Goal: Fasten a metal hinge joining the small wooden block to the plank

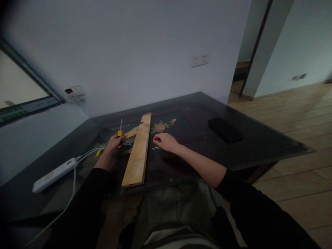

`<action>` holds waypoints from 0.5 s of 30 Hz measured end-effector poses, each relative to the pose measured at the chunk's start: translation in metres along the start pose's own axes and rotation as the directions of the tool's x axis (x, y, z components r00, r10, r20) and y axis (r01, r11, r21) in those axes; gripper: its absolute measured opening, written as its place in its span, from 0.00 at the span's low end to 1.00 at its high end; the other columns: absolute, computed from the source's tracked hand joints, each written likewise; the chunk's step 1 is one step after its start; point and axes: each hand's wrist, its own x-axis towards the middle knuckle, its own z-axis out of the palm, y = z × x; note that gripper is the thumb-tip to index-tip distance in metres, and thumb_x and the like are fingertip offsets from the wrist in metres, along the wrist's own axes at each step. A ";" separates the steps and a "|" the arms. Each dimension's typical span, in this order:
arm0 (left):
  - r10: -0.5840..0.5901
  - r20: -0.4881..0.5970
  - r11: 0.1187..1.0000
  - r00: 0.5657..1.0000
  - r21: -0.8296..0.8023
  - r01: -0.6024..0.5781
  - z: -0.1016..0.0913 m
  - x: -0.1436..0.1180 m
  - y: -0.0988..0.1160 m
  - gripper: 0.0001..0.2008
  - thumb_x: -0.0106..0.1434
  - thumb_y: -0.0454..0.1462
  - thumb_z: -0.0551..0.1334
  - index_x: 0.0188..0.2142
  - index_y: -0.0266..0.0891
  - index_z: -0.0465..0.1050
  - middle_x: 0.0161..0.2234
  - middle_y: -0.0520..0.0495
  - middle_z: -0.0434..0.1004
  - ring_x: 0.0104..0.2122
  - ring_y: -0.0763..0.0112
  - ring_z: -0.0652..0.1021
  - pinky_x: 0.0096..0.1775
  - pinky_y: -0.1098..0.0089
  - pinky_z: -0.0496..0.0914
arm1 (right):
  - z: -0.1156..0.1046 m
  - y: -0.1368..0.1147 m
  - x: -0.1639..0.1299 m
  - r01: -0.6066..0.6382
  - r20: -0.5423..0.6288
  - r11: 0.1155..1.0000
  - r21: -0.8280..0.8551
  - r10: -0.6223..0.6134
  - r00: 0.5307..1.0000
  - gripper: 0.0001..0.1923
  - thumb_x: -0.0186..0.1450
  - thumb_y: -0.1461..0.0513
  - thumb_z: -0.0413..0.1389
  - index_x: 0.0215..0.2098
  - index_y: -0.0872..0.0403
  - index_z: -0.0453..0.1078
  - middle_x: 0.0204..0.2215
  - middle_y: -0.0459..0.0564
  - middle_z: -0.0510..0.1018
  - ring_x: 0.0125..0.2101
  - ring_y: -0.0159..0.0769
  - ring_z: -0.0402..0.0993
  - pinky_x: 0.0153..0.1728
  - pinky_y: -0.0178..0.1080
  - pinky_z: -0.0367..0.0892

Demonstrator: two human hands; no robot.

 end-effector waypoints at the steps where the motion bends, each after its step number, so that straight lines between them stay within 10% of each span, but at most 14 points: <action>1: 0.000 -0.011 0.998 1.000 0.059 0.001 -0.003 0.002 -0.004 0.13 0.56 0.38 0.62 0.39 0.32 0.76 0.33 0.42 0.80 0.34 0.63 0.78 0.34 0.70 0.68 | 0.000 0.000 0.000 -0.001 0.005 1.000 0.000 0.001 1.000 0.10 0.68 0.60 0.55 0.43 0.53 0.77 0.38 0.49 0.81 0.36 0.35 0.75 0.35 0.33 0.61; 15: -0.030 0.013 0.926 0.999 0.376 0.023 0.004 0.011 -0.010 0.18 0.60 0.34 0.62 0.48 0.27 0.77 0.48 0.28 0.79 0.48 0.49 0.80 0.41 0.65 0.70 | 0.002 -0.002 -0.002 -0.003 0.044 1.000 -0.031 0.005 0.999 0.10 0.68 0.60 0.55 0.42 0.52 0.78 0.39 0.49 0.82 0.38 0.36 0.77 0.36 0.34 0.63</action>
